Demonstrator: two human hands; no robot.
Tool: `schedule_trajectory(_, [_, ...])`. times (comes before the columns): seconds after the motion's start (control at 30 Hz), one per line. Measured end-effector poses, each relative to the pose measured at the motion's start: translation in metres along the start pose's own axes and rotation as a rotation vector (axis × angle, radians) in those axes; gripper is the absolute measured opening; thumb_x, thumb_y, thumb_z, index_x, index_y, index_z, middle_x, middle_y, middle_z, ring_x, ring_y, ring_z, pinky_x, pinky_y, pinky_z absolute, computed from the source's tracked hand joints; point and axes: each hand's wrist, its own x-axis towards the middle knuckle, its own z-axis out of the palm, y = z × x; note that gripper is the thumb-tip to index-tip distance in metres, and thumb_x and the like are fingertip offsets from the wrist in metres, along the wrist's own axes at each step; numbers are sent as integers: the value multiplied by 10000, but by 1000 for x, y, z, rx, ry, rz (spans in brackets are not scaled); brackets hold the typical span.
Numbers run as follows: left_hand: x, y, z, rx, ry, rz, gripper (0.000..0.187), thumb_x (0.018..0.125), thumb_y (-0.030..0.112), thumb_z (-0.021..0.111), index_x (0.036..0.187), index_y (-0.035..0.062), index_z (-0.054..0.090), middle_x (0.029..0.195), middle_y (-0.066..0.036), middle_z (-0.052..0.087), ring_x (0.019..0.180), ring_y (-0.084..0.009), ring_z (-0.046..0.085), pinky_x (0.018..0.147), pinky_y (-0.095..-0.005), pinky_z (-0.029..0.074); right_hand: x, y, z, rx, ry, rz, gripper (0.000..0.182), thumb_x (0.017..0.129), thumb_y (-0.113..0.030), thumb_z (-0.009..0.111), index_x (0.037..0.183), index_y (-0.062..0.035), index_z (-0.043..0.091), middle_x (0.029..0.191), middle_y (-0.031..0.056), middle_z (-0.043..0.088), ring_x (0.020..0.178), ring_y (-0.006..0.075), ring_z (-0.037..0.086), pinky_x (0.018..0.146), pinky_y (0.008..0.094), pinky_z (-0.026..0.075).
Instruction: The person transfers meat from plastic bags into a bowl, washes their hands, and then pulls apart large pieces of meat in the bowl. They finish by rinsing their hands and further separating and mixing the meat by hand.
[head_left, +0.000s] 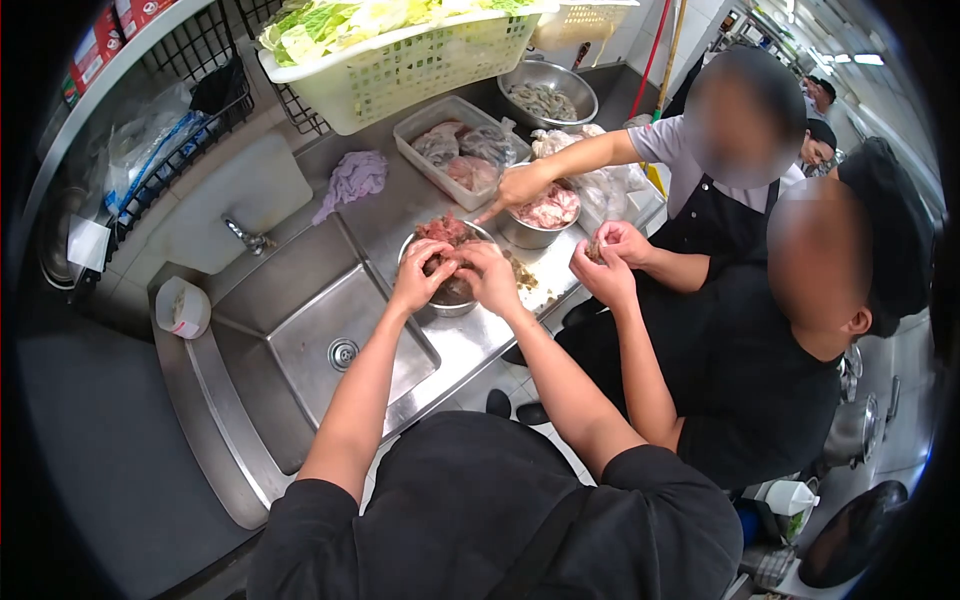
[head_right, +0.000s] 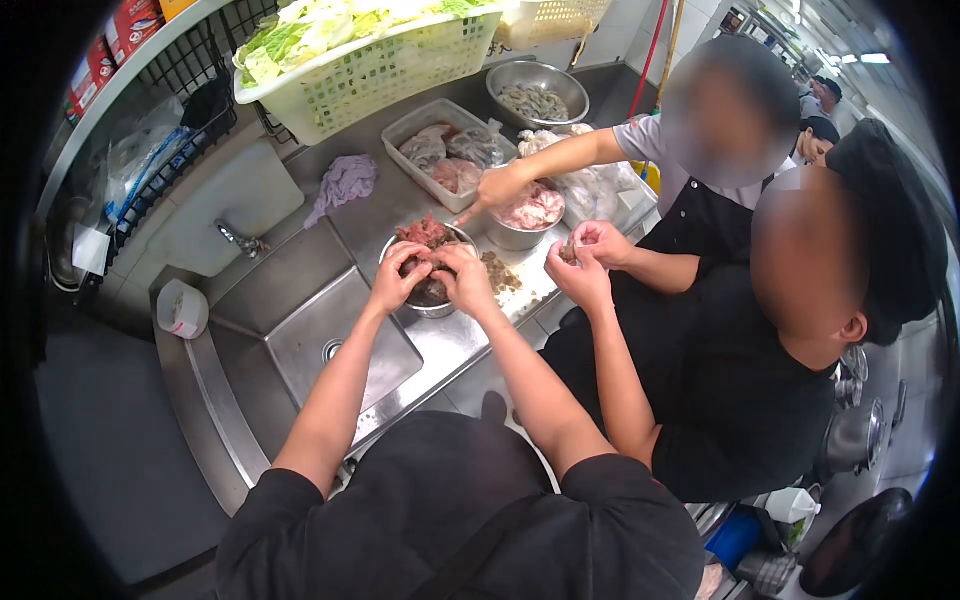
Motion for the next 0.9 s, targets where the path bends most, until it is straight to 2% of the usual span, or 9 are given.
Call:
schedule_trajectory(0.1, [-2,6,6,87,15,-35,390,867,331,836,1154,92,724,1154,-94,701,1203,-299,593,1058,-431,460,5,4,-16,165,-73,110,359,873,44,720,1224,-36,724,1233,153,715,1083,295,707,887,359,585])
schedule_trajectory(0.2, [-2,3,14,146,74,-139,405,853,352,843,1149,107,716,1156,-87,689,1209,-306,582,1038,-442,459,0,12,-22,183,0,181,313,888,54,698,1188,-29,732,1170,156,732,1019,277,727,881,351,577])
schedule_trajectory(0.33, [-3,9,18,208,55,-152,396,848,363,838,1133,119,709,1178,-83,681,1228,-305,568,1046,-460,426,15,38,-13,-5,108,321,171,928,-45,695,1089,-5,741,1083,179,735,920,293,736,832,378,576])
schedule_trajectory(0.4, [-5,8,20,283,68,-94,415,835,369,835,1143,129,696,1186,-75,680,1259,-302,550,1072,-478,380,35,48,-8,-66,146,240,197,942,-112,696,1089,7,751,1034,197,752,887,309,747,818,403,575])
schedule_trajectory(0.47, [-10,10,20,314,59,-69,426,829,370,834,1150,130,690,1194,-71,678,1277,-298,541,1088,-485,362,53,53,-4,52,-42,461,239,943,-142,698,1120,6,759,978,207,766,874,321,757,823,411,573])
schedule_trajectory(0.5, [-12,11,20,342,52,-45,436,823,370,833,1157,132,685,1203,-66,677,1295,-293,531,1104,-493,344,58,54,-2,56,-39,460,239,943,-142,698,1120,6,759,978,207,766,874,321,757,823,411,573])
schedule_trajectory(0.6, [-12,9,20,342,56,-12,449,812,368,835,1159,128,682,1220,-64,675,1313,-291,524,1109,-495,345,66,59,6,-5,-162,458,296,902,-169,736,1155,-18,767,967,206,774,914,316,766,854,396,576])
schedule_trajectory(0.67, [-12,14,17,341,46,-21,468,809,370,836,1170,121,674,1258,-67,666,1332,-289,512,1117,-504,336,65,56,11,-21,-148,453,309,880,-170,751,1148,-19,771,967,203,776,916,316,766,860,397,577])
schedule_trajectory(0.9, [-9,22,19,480,-36,-34,604,836,468,803,1347,188,645,1315,-59,628,1377,-300,450,1135,-519,309,72,62,14,-81,-191,411,312,787,-133,801,1074,-12,783,948,195,777,925,317,765,874,396,582])
